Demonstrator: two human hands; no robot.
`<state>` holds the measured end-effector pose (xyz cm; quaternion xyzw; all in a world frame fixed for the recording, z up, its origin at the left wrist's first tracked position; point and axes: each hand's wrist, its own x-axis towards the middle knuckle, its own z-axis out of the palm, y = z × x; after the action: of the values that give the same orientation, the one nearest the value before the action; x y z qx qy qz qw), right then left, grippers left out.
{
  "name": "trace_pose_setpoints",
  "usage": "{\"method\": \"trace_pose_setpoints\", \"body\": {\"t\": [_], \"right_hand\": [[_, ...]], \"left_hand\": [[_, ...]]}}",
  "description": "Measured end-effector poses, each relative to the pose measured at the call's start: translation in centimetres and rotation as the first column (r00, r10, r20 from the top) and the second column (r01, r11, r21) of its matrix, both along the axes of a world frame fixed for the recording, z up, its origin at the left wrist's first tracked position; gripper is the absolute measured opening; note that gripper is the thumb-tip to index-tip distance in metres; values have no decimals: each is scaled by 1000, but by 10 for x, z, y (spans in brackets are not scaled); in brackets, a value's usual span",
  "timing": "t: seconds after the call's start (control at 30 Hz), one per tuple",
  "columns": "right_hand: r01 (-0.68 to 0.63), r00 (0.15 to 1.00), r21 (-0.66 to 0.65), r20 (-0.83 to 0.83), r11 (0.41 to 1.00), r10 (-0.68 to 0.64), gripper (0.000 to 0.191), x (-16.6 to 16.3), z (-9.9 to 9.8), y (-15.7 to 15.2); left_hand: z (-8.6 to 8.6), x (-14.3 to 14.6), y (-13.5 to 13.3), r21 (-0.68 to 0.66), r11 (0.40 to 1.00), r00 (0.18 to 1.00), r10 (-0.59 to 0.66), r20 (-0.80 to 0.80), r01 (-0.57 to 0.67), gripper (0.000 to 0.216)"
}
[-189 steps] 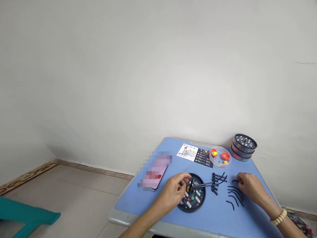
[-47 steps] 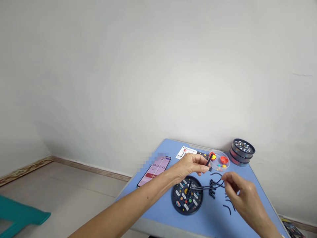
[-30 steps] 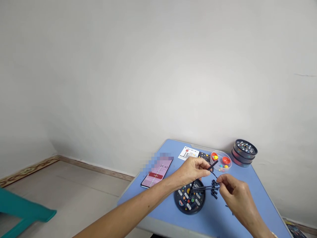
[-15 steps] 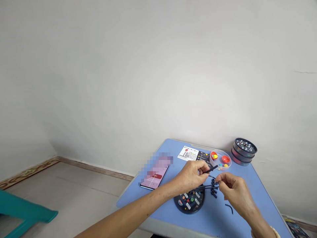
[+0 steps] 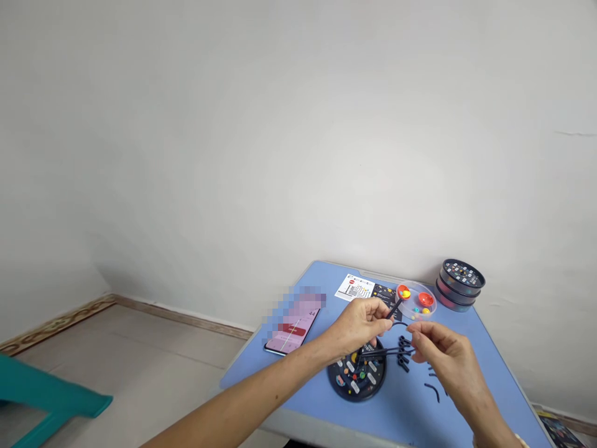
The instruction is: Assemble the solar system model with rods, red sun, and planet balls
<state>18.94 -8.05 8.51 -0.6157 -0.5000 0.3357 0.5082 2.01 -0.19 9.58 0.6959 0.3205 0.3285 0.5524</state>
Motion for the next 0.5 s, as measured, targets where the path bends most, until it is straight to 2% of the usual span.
{"method": "trace_pose_setpoints", "body": {"t": [0.13,0.3,0.5], "right_hand": [[5,999,7,-40,1000,-5,35,-3,-2,-1],[-70,994,100,-77,992,78,42,-4,-8,-3],[-125,991,243,82,962,108,30,-2,-20,-2]], "left_hand": [[0,0,-1,-54,998,1000,-20,23,21,12],[-6,1,0,-86,996,1000,8,14,-6,12],[-6,0,-5,-152,987,999,-51,14,52,15]]}}
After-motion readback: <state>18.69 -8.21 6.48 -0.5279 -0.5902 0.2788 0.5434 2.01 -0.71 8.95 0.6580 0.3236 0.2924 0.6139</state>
